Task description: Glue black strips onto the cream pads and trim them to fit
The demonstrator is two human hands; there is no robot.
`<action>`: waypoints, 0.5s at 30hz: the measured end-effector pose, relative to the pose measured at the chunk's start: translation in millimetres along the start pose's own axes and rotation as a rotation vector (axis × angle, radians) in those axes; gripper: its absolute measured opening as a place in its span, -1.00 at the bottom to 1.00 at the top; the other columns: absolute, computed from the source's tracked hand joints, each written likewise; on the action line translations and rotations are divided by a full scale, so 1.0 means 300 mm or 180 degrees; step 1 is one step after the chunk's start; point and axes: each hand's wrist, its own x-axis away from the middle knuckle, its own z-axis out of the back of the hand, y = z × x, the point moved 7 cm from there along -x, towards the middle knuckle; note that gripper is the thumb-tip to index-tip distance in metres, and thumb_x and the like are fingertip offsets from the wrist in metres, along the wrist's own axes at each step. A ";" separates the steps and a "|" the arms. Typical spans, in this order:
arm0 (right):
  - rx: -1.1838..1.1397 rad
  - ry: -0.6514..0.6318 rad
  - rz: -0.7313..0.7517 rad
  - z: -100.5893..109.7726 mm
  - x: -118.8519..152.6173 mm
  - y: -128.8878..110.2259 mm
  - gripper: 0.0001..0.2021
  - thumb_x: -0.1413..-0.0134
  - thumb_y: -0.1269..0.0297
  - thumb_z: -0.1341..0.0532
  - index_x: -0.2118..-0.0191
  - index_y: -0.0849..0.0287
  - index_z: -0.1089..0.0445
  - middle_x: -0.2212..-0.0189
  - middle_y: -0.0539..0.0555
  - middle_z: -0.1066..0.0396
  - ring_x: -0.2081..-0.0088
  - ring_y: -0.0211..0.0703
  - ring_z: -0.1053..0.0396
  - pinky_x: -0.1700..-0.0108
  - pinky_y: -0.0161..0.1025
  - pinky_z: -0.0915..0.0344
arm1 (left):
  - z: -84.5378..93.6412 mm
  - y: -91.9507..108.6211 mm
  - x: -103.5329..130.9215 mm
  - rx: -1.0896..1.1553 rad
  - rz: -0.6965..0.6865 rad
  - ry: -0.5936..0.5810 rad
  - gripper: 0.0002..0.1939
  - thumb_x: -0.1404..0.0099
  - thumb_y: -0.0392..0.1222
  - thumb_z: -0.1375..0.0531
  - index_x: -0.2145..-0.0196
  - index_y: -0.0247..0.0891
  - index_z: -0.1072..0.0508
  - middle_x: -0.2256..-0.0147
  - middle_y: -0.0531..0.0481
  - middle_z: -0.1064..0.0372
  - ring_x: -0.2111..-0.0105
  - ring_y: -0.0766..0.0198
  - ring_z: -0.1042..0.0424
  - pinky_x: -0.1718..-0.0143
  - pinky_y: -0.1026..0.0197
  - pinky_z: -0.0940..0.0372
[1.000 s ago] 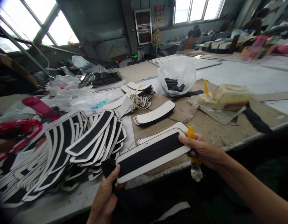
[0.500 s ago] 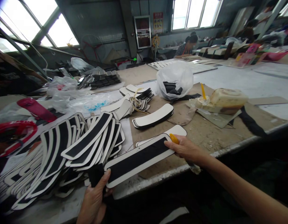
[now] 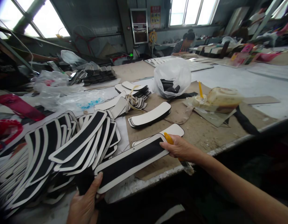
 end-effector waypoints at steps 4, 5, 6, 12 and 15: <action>-0.0110 -0.0006 -0.0009 0.011 -0.003 0.014 -0.55 0.08 -0.13 -0.22 0.48 0.14 -0.08 0.70 -0.20 0.01 0.69 -0.47 0.06 0.67 -0.41 0.16 | 0.005 -0.006 -0.006 -0.0001 0.0030 -0.0063 -0.64 0.01 -0.20 -0.36 0.21 -0.27 -0.47 0.33 -0.02 -0.51 0.48 0.27 -0.47 0.58 0.35 -0.33; -0.0191 0.0011 -0.0027 0.015 0.000 0.018 -0.55 0.08 -0.12 -0.24 0.48 0.14 -0.09 0.69 -0.20 0.01 0.69 -0.47 0.07 0.66 -0.40 0.17 | 0.002 -0.007 -0.005 0.0021 0.0037 -0.0175 -0.61 0.02 -0.19 -0.37 0.19 -0.26 -0.46 0.34 -0.01 -0.51 0.47 0.28 -0.47 0.57 0.36 -0.32; -0.0301 0.0046 -0.0045 0.019 0.005 0.022 -0.56 0.09 -0.11 -0.25 0.48 0.14 -0.10 0.69 -0.19 0.00 0.69 -0.47 0.08 0.66 -0.39 0.19 | -0.005 -0.007 -0.002 0.0067 0.0038 -0.0319 -0.57 0.03 -0.18 -0.37 0.16 -0.24 -0.45 0.33 0.00 -0.50 0.45 0.28 -0.47 0.56 0.37 -0.32; -0.0936 0.0310 -0.0364 0.060 0.039 0.072 -0.62 0.14 -0.07 -0.30 0.51 0.07 -0.15 0.75 -0.17 0.09 0.69 -0.40 0.20 0.64 -0.32 0.24 | -0.042 -0.004 0.040 0.0806 0.0286 -0.0726 -0.63 0.08 -0.20 -0.40 0.29 -0.24 -0.42 0.49 0.17 -0.38 0.66 0.50 -0.27 0.74 0.46 -0.10; -0.0960 0.0298 -0.0457 0.071 0.027 0.095 -0.65 0.13 -0.07 -0.28 0.55 0.03 -0.19 0.78 -0.13 0.10 0.70 -0.35 0.19 0.66 -0.27 0.16 | -0.056 -0.008 0.045 0.1068 0.0434 -0.0772 -0.63 0.12 -0.23 -0.42 0.37 -0.27 -0.37 0.55 0.21 -0.28 0.70 0.55 -0.17 0.75 0.48 -0.02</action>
